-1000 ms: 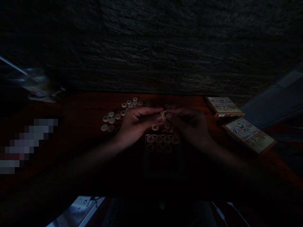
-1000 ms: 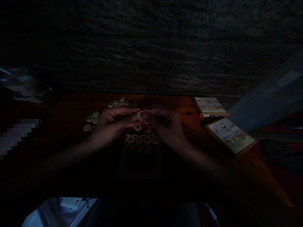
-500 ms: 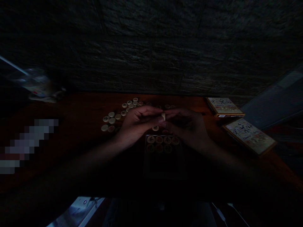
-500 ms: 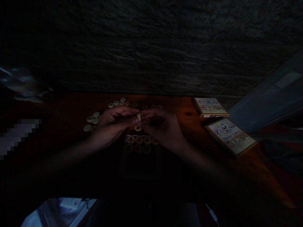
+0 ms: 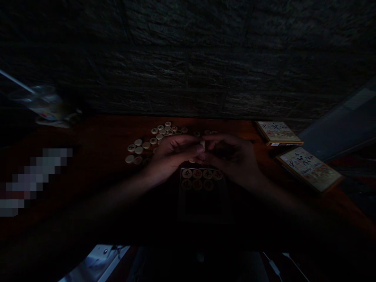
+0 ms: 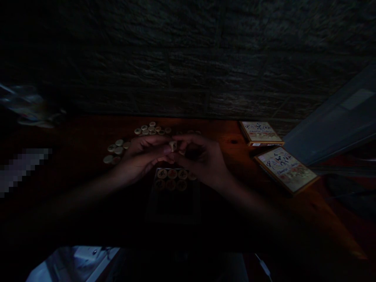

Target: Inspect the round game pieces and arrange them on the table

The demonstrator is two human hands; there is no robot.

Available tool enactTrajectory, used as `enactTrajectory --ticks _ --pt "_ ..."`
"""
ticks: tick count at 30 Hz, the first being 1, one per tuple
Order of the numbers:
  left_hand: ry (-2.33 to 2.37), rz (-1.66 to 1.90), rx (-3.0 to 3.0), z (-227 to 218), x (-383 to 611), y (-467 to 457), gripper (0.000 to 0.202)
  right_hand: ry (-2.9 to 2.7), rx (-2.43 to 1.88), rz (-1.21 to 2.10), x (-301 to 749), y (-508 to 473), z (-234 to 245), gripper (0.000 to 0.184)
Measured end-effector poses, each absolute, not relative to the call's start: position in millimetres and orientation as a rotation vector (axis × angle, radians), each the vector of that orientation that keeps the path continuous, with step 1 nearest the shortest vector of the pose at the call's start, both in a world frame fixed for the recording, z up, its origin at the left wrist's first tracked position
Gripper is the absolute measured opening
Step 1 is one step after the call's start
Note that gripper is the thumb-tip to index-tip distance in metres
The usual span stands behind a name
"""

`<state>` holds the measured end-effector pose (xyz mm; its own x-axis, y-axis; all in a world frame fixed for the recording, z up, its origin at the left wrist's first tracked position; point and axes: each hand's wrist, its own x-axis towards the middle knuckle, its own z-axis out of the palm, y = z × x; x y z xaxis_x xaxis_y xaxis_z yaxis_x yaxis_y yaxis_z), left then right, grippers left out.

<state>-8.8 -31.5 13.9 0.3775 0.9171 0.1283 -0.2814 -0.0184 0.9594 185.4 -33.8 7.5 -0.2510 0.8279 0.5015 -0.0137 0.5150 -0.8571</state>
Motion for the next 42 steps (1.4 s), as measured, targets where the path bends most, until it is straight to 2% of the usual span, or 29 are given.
enactTrajectory --ticks 7,14,19,25,35,42 --pt "0.707 1.097 1.204 12.7 -8.2 -31.7 0.024 -1.649 -0.718 0.928 185.0 -35.4 8.7 0.033" --pt "0.669 1.038 1.205 12.4 -8.8 -31.0 0.018 -1.660 -0.734 0.894 185.9 -36.1 8.2 0.032" --pt "0.678 1.049 1.216 13.0 -8.9 -31.2 0.019 -1.663 -0.750 0.907 186.5 -35.6 7.7 0.039" --pt "0.672 1.049 1.207 13.2 -9.0 -31.5 0.019 -1.731 -0.796 0.754 187.6 -34.9 7.9 0.031" --pt "0.677 1.028 1.276 10.8 -10.8 -30.2 0.016 -1.723 -0.799 0.826 187.6 -36.6 8.9 0.036" --pt "0.654 1.034 1.249 11.9 -10.3 -31.6 0.013 -1.757 -0.788 0.719 188.4 -35.0 6.4 0.031"
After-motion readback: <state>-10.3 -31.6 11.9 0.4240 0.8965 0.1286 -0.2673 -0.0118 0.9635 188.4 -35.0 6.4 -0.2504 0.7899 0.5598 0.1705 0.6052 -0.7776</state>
